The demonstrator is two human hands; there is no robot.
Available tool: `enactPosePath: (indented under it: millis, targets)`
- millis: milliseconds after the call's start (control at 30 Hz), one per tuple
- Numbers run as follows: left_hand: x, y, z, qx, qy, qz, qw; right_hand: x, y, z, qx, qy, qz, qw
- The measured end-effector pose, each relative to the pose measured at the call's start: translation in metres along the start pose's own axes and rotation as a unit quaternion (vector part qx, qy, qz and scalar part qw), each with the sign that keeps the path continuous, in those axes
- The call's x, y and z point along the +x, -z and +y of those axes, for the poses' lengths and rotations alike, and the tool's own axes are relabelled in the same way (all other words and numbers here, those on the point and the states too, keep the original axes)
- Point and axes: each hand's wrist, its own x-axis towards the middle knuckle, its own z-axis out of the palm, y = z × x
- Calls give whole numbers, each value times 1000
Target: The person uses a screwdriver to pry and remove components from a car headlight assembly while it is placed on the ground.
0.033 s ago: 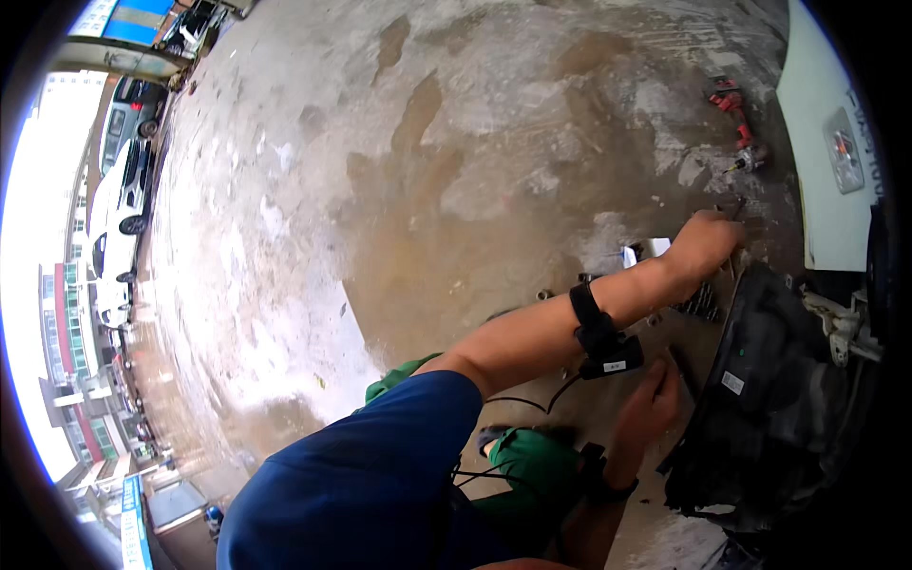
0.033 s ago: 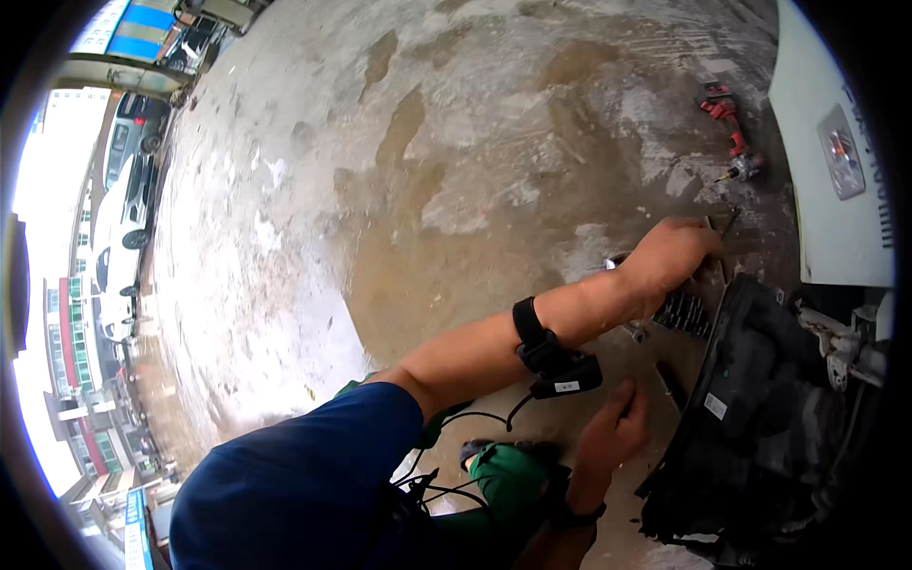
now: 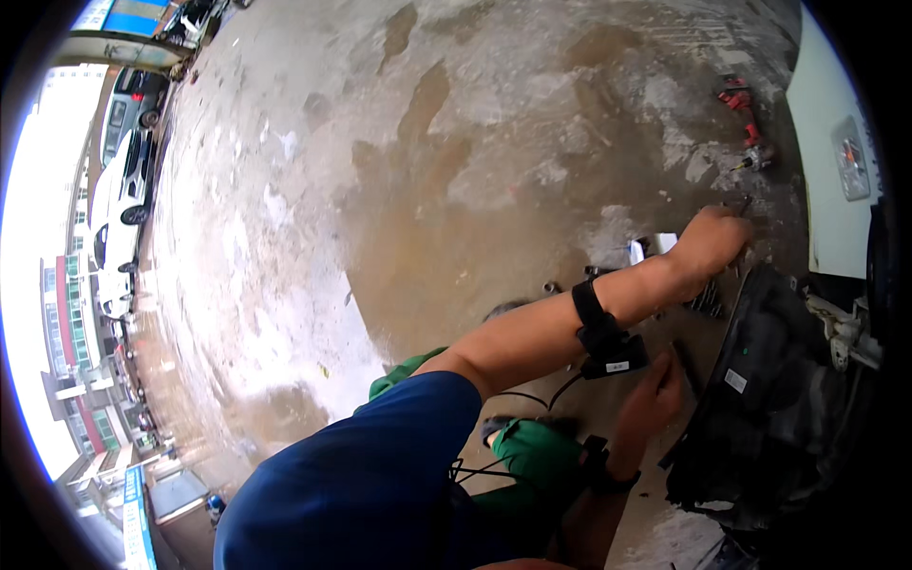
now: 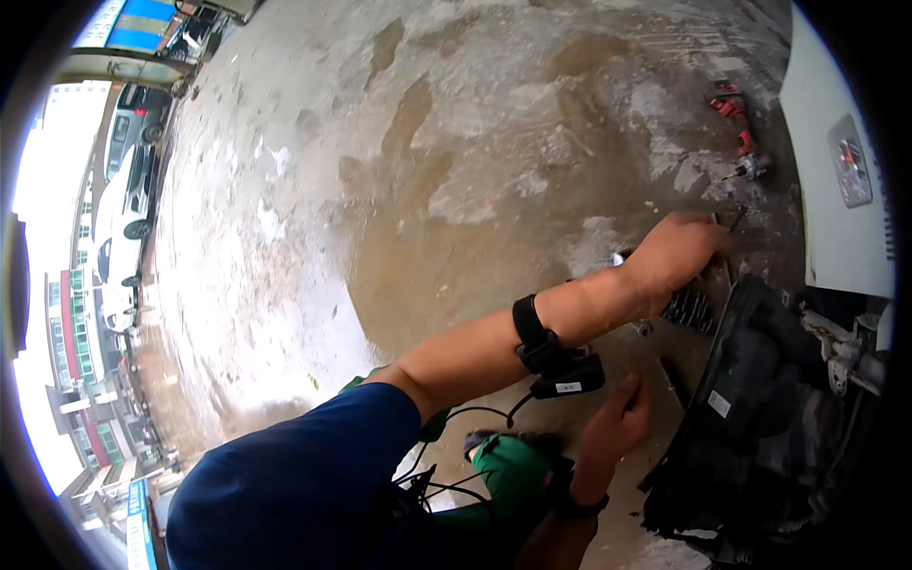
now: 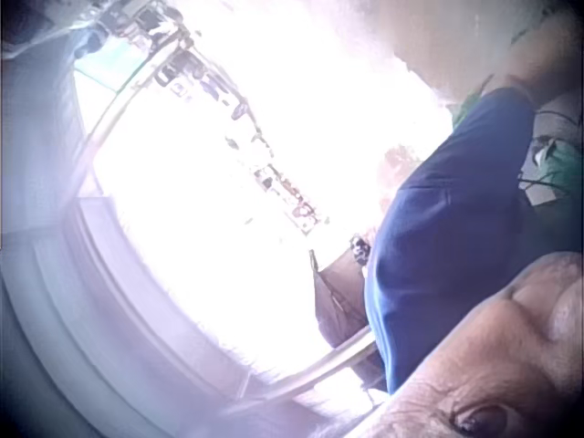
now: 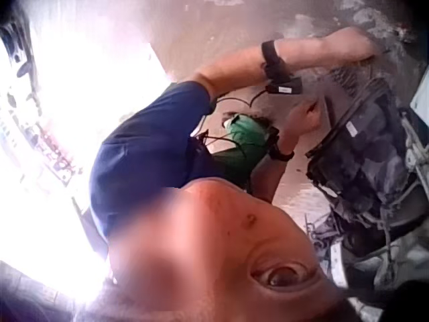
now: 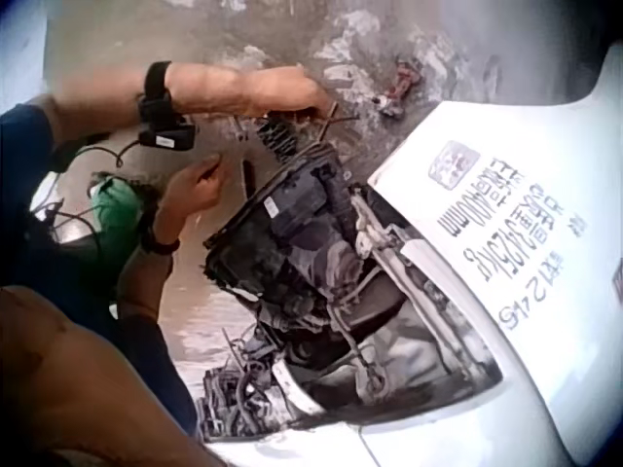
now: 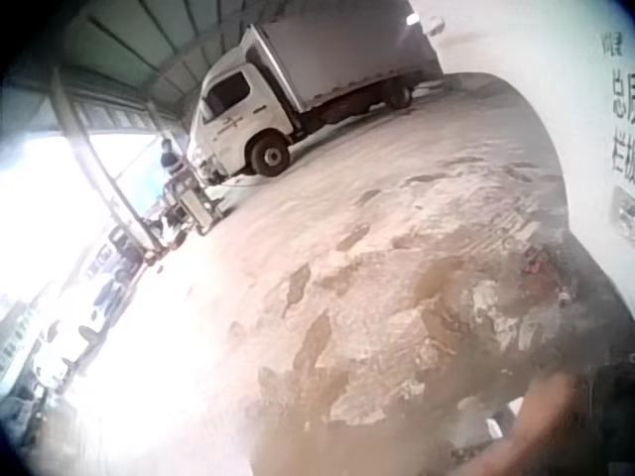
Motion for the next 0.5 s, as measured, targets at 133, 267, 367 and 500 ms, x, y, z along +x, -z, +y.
enactPosePath:
  millis: [133,267,367,500]
  targets:
    - [-15,9,5,21,-132,168,977,-8,-43,-45,59,49,10,997]
    - [-187,18,74,59,110,53,991,-38,-23,-88,118,-41,-4,992]
    - [-260,47,76,96,9,180,979,-58,3,-131,137,-49,-72,987]
    - [-371,131,90,118,-58,268,954,-74,47,-193,89,-51,-110,989]
